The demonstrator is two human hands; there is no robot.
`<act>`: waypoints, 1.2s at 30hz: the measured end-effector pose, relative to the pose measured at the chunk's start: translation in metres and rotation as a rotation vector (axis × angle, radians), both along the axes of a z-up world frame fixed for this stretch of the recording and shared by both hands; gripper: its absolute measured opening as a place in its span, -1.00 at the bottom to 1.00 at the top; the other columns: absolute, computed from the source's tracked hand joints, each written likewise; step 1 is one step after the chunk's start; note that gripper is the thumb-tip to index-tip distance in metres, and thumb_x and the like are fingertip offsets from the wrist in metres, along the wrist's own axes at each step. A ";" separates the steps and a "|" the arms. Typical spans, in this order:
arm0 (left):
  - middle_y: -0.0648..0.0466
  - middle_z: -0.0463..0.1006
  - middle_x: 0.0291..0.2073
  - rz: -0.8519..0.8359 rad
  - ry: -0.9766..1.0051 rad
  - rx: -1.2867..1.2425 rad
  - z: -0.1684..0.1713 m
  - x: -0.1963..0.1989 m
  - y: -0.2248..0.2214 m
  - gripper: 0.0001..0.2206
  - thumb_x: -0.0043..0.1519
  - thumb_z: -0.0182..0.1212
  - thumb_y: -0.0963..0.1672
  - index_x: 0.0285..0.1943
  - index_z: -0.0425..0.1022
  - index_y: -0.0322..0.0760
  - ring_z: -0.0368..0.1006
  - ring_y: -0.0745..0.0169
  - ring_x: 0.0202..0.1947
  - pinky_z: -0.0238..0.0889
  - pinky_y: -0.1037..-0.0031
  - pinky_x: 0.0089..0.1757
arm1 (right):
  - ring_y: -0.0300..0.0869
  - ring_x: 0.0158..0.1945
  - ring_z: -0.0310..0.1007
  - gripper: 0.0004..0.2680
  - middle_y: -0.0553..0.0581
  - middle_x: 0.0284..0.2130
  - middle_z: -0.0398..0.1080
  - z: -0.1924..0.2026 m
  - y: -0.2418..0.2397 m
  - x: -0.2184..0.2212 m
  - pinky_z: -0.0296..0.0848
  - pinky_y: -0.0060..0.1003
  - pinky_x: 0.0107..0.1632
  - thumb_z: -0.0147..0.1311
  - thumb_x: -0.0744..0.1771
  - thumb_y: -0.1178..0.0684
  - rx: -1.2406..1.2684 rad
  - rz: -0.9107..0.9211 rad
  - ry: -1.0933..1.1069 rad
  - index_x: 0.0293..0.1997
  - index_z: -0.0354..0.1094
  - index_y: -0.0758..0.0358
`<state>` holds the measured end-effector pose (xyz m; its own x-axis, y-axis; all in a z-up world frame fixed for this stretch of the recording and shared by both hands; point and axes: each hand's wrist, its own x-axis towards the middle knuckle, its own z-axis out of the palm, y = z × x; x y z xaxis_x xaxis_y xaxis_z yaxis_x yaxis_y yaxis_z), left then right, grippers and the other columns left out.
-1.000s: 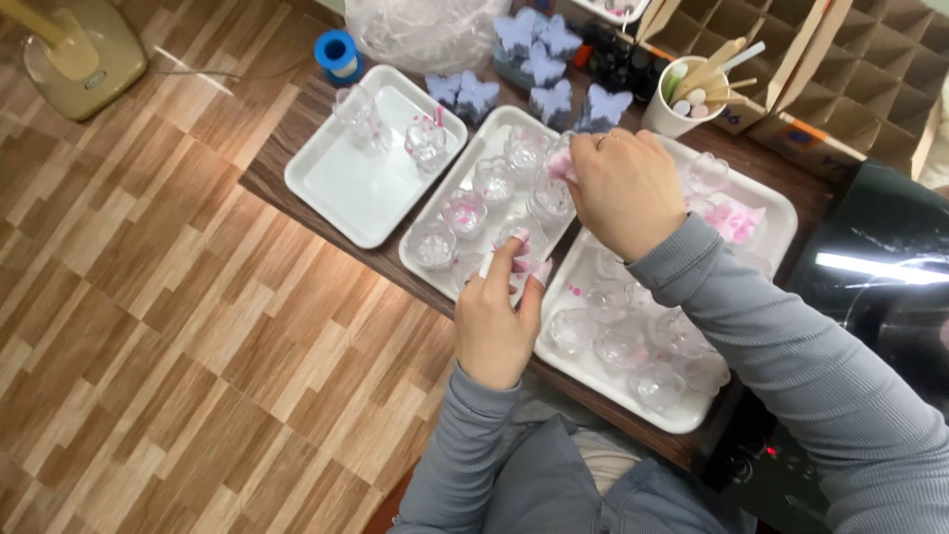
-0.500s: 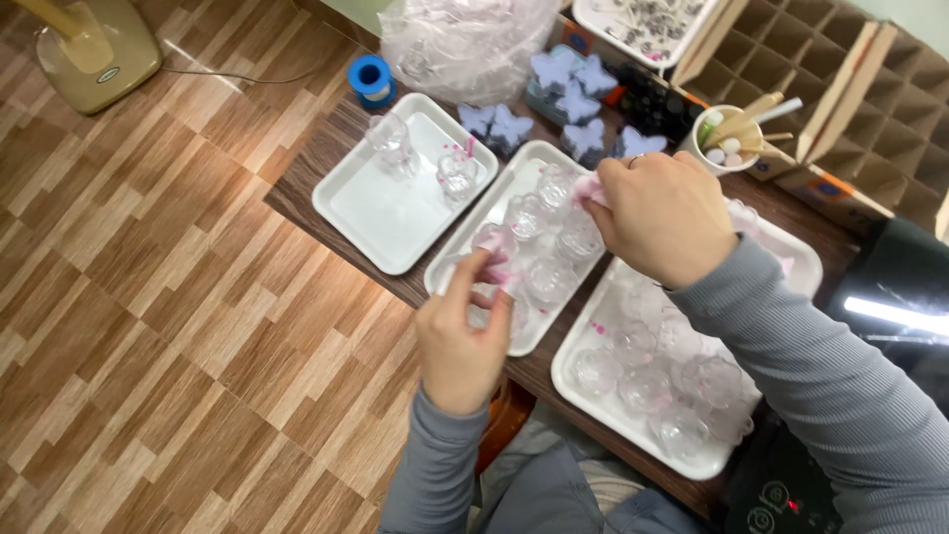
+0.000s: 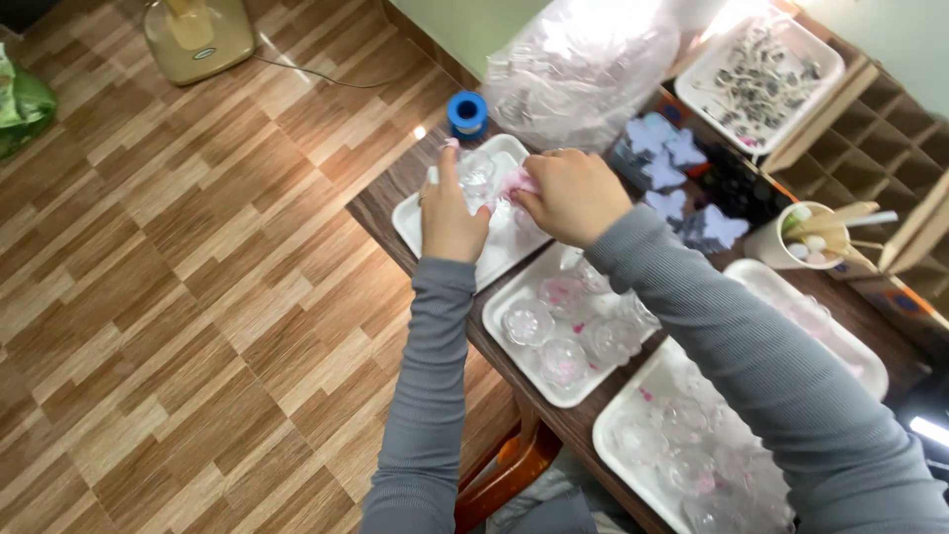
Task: Cleaning and wiping the inside and outside of small glass candle jars using a pink cloth.
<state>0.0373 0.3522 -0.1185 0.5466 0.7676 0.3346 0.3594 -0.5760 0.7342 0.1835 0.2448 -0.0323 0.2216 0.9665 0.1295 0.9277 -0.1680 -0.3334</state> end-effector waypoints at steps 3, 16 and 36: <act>-0.37 0.43 0.15 -0.016 0.012 -0.045 -0.019 0.009 0.012 -0.15 -0.07 0.42 -0.30 0.47 0.08 -0.37 0.35 -0.48 0.11 0.25 0.05 0.08 | 0.16 -0.19 0.51 -0.81 0.24 -0.35 0.52 -0.028 0.027 0.002 0.40 0.12 -0.13 0.18 0.29 -0.09 0.000 0.011 -0.092 -0.27 0.48 0.23; -0.23 0.57 -0.06 0.059 0.121 -0.043 -0.029 0.018 0.021 -0.25 -0.10 0.48 -0.26 0.35 0.29 -0.29 0.41 -0.38 -0.01 0.28 0.11 0.05 | 0.15 -0.11 0.51 -0.84 0.24 -0.32 0.53 -0.053 0.052 0.006 0.37 0.15 -0.02 0.15 0.31 -0.05 -0.199 0.027 -0.057 -0.23 0.50 0.20; -0.10 0.61 -0.25 0.036 -0.011 -0.032 0.076 0.008 -0.048 -0.52 -0.03 0.49 -0.07 0.06 0.47 -0.25 0.53 -0.16 -0.20 0.40 0.14 -0.19 | 0.22 -0.32 0.50 -0.79 0.35 -0.48 0.48 0.058 -0.025 -0.013 0.43 0.09 -0.21 0.16 0.28 -0.07 0.118 -0.115 0.082 -0.34 0.45 0.31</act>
<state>0.0458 0.3044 -0.0427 0.5149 0.7972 0.3154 0.3709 -0.5388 0.7564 0.1706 0.2198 0.0258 0.3439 0.9135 0.2171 0.8737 -0.2266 -0.4305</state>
